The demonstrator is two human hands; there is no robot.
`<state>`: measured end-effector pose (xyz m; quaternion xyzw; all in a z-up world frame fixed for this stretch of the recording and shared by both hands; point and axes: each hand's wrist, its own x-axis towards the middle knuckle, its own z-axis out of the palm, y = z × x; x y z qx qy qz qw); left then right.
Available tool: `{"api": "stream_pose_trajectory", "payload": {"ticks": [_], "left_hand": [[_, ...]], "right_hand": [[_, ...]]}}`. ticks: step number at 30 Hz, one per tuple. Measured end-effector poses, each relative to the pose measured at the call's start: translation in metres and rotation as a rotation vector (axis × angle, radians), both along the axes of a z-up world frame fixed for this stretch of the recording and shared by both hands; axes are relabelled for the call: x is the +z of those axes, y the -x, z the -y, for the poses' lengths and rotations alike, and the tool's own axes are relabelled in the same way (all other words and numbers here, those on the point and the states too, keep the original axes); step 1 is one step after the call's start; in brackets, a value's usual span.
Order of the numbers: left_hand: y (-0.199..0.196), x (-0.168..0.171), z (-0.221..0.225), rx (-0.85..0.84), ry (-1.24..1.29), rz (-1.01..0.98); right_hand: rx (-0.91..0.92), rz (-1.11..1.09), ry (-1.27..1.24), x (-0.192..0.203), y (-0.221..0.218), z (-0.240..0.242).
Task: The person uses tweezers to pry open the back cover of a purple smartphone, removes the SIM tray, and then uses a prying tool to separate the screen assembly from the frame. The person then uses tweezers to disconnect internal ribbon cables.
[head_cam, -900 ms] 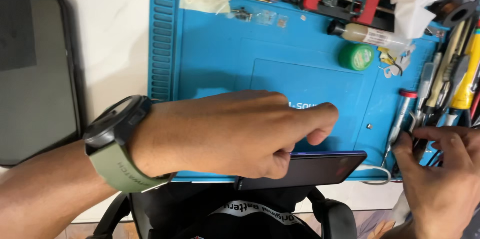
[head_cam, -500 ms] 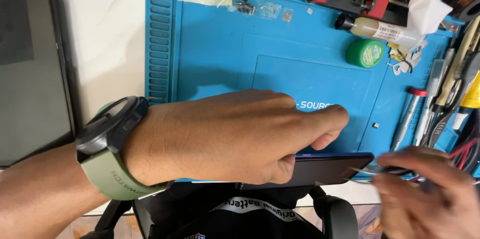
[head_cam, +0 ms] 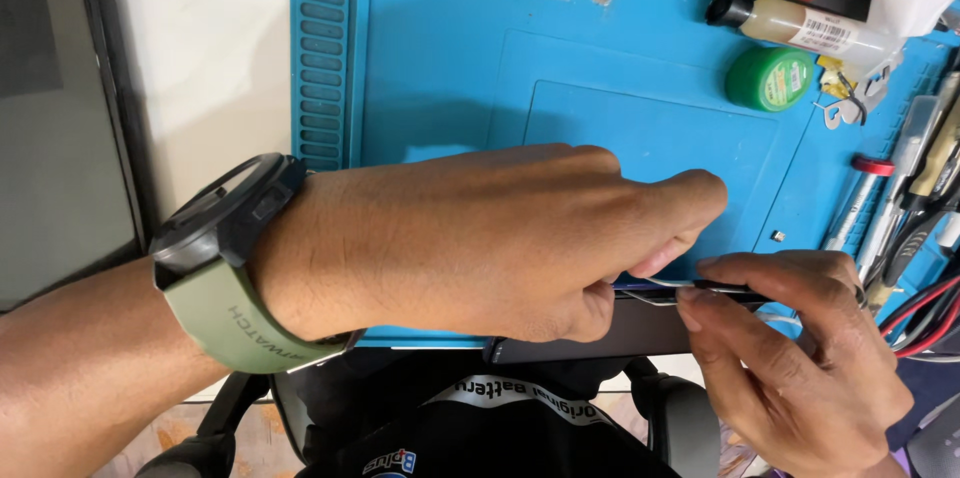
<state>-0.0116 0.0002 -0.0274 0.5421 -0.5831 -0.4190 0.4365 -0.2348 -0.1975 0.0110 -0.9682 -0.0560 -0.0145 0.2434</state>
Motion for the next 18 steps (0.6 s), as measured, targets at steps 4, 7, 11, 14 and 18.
{"api": "stream_pose_trajectory", "payload": {"ticks": [4, 7, 11, 14, 18], "left_hand": [[-0.001, -0.003, -0.002, 0.0, 0.047, -0.055], [-0.003, 0.0, -0.003, -0.059, -0.059, -0.044], [-0.002, -0.003, -0.003, -0.04, -0.03, -0.059], [-0.001, -0.005, -0.001, -0.024, 0.005, -0.055], [0.003, -0.012, 0.0, 0.025, 0.068, -0.035]], "right_hand": [[-0.004, 0.035, -0.019, 0.0, -0.007, -0.004], [0.075, 0.004, -0.003, 0.001, -0.01, 0.001], [0.06, 0.052, -0.039, -0.002, -0.014, -0.005], [0.059, 0.053, -0.055, -0.003, -0.012, -0.003], [0.068, 0.03, -0.078, -0.004, -0.012, 0.0]]}}
